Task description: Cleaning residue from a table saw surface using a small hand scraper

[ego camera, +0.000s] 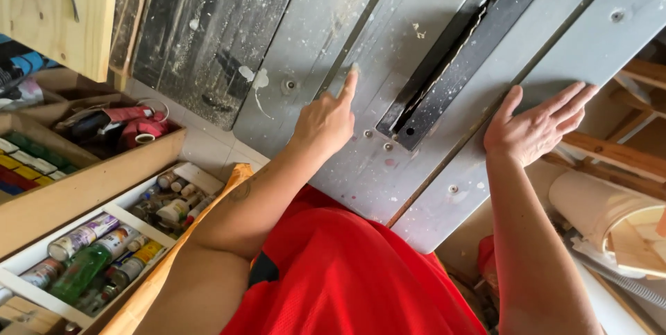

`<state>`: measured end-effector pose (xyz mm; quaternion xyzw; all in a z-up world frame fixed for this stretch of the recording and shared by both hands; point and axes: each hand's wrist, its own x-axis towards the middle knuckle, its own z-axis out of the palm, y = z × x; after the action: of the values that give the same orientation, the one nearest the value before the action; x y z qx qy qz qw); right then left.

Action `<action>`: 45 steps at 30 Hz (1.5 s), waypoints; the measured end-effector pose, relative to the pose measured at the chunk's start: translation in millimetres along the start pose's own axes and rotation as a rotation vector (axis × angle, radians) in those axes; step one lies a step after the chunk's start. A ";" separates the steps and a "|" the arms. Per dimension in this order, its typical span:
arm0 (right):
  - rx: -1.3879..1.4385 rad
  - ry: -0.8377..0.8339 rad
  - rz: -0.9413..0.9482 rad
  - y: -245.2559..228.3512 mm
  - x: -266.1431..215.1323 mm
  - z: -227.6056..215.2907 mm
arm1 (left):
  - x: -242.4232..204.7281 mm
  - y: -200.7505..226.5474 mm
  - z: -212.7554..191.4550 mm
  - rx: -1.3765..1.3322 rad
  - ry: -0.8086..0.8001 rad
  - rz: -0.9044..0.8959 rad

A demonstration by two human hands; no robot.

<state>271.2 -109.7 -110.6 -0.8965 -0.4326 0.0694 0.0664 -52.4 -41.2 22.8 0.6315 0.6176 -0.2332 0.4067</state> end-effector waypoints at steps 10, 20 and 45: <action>-0.027 0.041 -0.032 4.3 1.8 5.3 | 9.1 -0.4 -4.2 -0.016 -0.023 -0.010; -0.055 0.043 -0.022 6.3 4.5 8.7 | 15.3 -14.0 7.2 0.036 0.038 0.013; -0.050 0.021 0.004 6.6 5.3 9.5 | -4.5 -30.6 8.4 0.017 -0.055 0.027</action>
<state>277.8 -109.1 -121.4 -0.8993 -0.4317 0.0492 0.0486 -80.9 -53.4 14.8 0.6367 0.5955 -0.2503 0.4211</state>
